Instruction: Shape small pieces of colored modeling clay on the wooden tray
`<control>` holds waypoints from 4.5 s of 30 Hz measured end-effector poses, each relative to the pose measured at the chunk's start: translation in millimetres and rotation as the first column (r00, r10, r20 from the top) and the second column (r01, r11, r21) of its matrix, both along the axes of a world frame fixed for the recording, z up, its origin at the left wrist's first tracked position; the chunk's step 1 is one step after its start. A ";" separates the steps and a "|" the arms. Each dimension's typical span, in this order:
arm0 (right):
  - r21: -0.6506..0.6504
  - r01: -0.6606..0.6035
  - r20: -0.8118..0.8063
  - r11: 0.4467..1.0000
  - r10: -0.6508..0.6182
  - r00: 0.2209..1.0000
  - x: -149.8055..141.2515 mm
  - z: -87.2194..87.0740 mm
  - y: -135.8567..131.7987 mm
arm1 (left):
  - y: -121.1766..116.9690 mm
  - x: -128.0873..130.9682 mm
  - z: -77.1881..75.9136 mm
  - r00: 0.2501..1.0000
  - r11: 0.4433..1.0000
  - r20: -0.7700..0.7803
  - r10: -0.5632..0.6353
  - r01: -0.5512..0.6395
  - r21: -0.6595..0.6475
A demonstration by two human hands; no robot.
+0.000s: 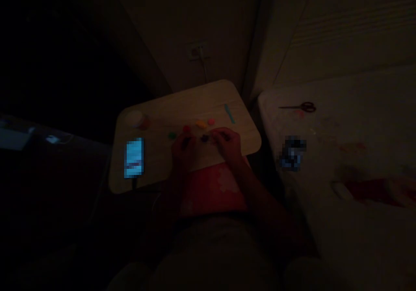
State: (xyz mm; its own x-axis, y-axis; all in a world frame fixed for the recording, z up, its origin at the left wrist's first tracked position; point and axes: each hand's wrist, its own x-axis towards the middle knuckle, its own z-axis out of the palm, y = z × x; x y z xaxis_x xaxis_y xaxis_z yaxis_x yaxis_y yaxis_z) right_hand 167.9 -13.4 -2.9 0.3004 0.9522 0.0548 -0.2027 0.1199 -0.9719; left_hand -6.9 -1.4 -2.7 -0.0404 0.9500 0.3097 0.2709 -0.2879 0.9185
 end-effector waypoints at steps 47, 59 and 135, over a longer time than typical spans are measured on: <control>-0.026 0.053 -0.016 0.998 -0.053 0.998 -1.9 1.7 0.0 | -0.5 -0.5 -1.5 1.000 1.000 -0.012 -0.002 0.002 -0.014; 0.071 0.021 0.015 0.997 -0.022 1.000 1.1 -6.7 1.6 | 0.8 -0.9 -4.0 1.000 1.000 -0.006 0.005 -0.005 -0.014; 0.063 -0.036 -0.021 0.997 0.037 0.999 1.1 -5.3 0.8 | 0.0 -0.6 -0.6 1.000 1.000 -0.005 0.000 0.000 -0.017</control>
